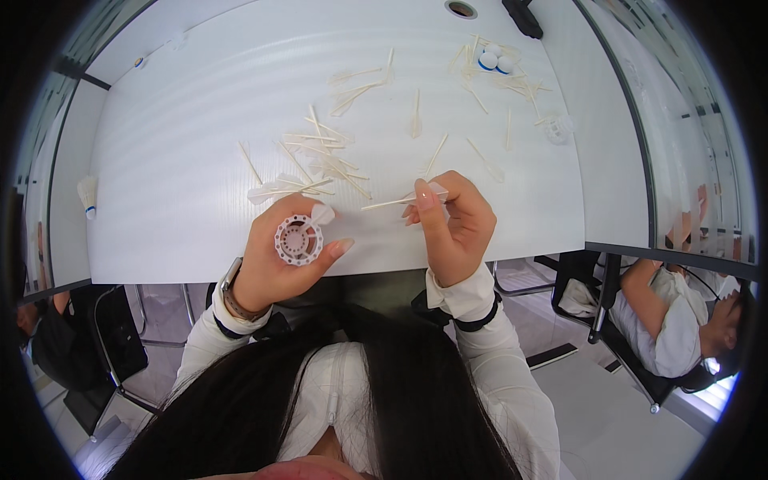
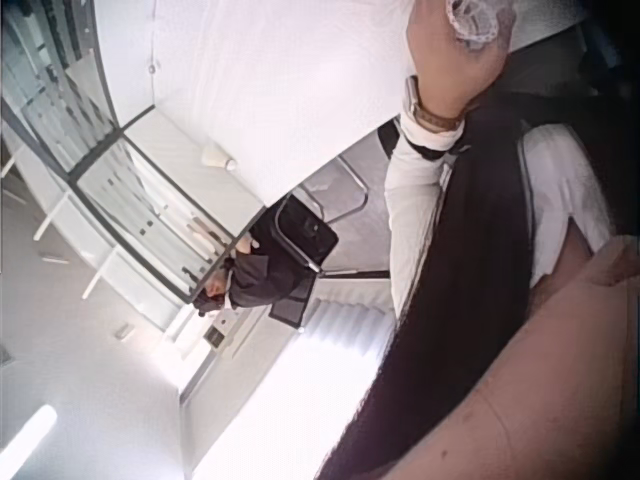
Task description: The person assembles a badminton shuttlecock by inserting individual feather quills into a white plastic ring and then attaching the ring to a cork base. They repeatedly pick up quills from the table, insert them into the ring, and adjust the assembly by hand.
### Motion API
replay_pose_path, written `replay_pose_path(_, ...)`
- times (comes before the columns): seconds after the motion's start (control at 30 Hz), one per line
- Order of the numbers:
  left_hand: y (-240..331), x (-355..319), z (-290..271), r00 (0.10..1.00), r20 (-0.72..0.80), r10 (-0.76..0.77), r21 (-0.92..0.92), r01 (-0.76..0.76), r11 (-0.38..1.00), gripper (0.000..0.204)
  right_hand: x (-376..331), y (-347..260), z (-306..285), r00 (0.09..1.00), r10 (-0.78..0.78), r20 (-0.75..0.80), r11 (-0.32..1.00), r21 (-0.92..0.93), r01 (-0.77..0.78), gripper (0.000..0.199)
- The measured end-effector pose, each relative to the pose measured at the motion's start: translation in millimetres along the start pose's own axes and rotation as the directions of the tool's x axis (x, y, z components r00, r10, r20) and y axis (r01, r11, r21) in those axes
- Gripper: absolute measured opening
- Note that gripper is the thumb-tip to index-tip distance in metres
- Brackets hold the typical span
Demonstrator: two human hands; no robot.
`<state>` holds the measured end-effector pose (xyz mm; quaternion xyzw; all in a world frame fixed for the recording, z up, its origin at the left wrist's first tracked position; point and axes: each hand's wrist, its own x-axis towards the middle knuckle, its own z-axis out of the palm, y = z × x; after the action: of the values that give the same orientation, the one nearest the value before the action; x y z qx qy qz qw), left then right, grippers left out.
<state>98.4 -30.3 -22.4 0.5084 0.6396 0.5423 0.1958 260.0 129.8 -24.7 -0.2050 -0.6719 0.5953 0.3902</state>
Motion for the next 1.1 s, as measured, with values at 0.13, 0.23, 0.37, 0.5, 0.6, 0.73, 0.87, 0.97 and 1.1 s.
replay_pose_path(0.13,-5,-2,1,0.999,-0.025,0.022,-0.112,-0.025,0.993,0.051,-2,1,0,0.996,-0.085,0.006,0.995,-0.058,0.085,0.008)
replay_pose_path(0.23,-4,-5,-2,1.000,-0.008,0.000,-0.124,-0.001,0.992,0.050,-3,3,-1,0.976,-0.211,0.054,0.967,-0.137,0.217,0.006)
replay_pose_path(0.37,-1,-6,-4,0.994,0.050,-0.095,-0.099,0.099,0.990,0.048,-3,4,-3,0.923,-0.356,0.146,0.906,-0.188,0.379,0.006)
replay_pose_path(0.5,-2,-1,-1,1.000,0.014,0.012,-0.041,-0.011,0.999,0.045,-2,3,-1,0.899,-0.390,0.201,0.870,-0.239,0.431,0.009)
replay_pose_path(0.6,-2,1,-1,1.000,0.019,0.016,-0.043,-0.015,0.999,0.043,-1,3,1,0.887,-0.397,0.238,0.853,-0.262,0.452,0.011)
replay_pose_path(0.73,0,3,-3,0.999,0.025,0.048,0.022,-0.049,0.999,0.045,0,5,5,0.883,-0.406,0.237,0.851,-0.255,0.460,0.013)
replay_pose_path(0.87,1,4,-3,0.998,0.024,0.058,0.042,-0.059,0.997,0.046,0,4,5,0.876,-0.415,0.245,0.833,-0.284,0.474,0.013)
replay_pose_path(0.97,1,4,-3,0.997,0.017,0.073,0.049,-0.074,0.996,0.046,0,3,5,0.887,-0.394,0.239,0.838,-0.302,0.454,0.013)
replay_pose_path(1.1,0,4,-4,0.997,0.018,0.077,0.049,-0.078,0.996,0.048,1,2,6,0.896,-0.367,0.252,0.838,-0.330,0.436,0.012)
